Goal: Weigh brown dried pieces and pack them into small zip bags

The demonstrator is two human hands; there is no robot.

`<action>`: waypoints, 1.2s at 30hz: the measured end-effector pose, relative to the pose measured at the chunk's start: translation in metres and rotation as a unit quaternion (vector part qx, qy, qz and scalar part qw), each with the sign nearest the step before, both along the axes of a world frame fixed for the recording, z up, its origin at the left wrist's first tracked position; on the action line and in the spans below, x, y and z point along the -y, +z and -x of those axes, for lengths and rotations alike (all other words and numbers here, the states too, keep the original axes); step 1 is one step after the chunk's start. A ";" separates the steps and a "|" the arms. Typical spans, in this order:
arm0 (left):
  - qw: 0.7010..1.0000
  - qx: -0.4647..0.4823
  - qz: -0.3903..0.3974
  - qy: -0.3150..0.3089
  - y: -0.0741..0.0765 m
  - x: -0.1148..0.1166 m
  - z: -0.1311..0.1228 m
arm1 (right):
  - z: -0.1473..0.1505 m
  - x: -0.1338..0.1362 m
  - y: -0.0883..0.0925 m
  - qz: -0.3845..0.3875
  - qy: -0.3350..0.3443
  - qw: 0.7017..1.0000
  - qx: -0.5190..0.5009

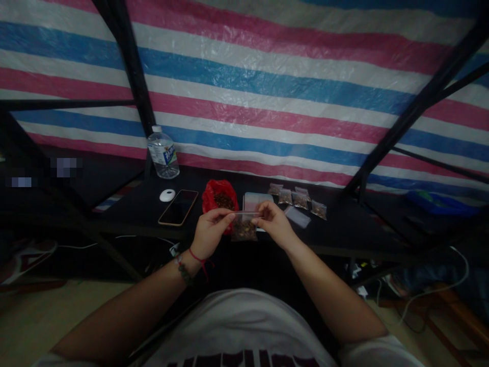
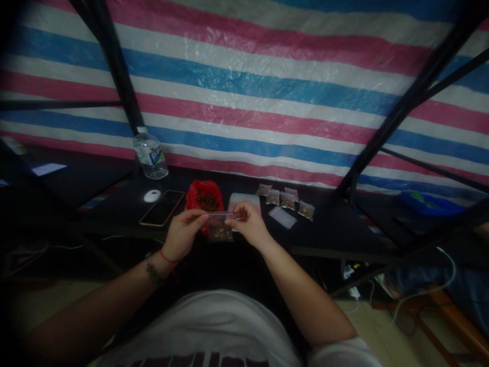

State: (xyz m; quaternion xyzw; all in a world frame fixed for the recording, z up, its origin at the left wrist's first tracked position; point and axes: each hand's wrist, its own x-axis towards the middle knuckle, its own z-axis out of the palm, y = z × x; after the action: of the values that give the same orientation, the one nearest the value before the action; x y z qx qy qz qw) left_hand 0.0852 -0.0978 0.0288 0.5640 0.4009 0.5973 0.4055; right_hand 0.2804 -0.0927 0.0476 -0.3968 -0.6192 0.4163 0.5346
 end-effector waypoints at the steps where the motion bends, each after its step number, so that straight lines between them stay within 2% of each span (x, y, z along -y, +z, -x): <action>1: 1.000 0.019 0.010 0.000 -0.002 -0.001 0.000 | -0.002 -0.003 -0.002 0.003 0.002 1.000 -0.015; 5: 0.996 0.079 0.035 -0.003 -0.006 -0.007 0.000 | -0.013 -0.012 -0.006 0.014 -0.029 0.999 -0.030; 10: 0.993 0.107 0.043 -0.002 -0.009 -0.011 0.002 | -0.014 -0.010 -0.009 0.050 -0.075 0.995 0.037; 15: 0.989 0.143 0.045 0.005 -0.009 -0.016 0.003 | -0.010 -0.006 -0.008 0.064 -0.063 0.994 0.064; 20: 0.982 0.180 0.057 0.002 -0.007 -0.015 0.002 | -0.007 -0.005 -0.012 0.070 -0.048 0.996 0.027; 23: 0.977 0.202 0.074 -0.004 -0.006 -0.014 0.000 | -0.002 -0.003 -0.016 0.095 -0.015 0.994 -0.046; 26: 0.971 0.224 0.087 -0.005 -0.006 -0.013 -0.004 | 0.004 0.003 -0.018 0.111 0.069 0.987 -0.097; 28: 0.967 0.239 0.089 -0.005 -0.006 -0.011 -0.007 | 0.008 0.008 -0.018 0.119 0.141 0.981 -0.056; 30: 0.965 0.246 0.087 -0.019 -0.005 -0.008 -0.009 | 0.009 0.011 -0.014 0.124 0.180 0.976 0.016; 31: 0.965 0.246 0.085 -0.035 -0.004 -0.006 -0.010 | 0.007 0.010 -0.011 0.124 0.177 0.975 0.043; 33: 0.965 0.241 0.080 -0.068 -0.001 -0.004 -0.009 | -0.004 0.005 -0.002 0.111 0.130 0.984 0.053; 36: 0.969 0.223 0.064 -0.080 0.001 -0.006 -0.004 | -0.042 -0.014 0.010 0.056 -0.002 0.998 0.024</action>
State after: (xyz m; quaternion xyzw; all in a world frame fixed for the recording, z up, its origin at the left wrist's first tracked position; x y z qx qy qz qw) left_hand 0.0891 -0.0919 0.0298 0.4194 0.2913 0.6470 0.5662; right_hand 0.3228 -0.0788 0.0580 -0.4373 -0.6070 0.4399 0.4968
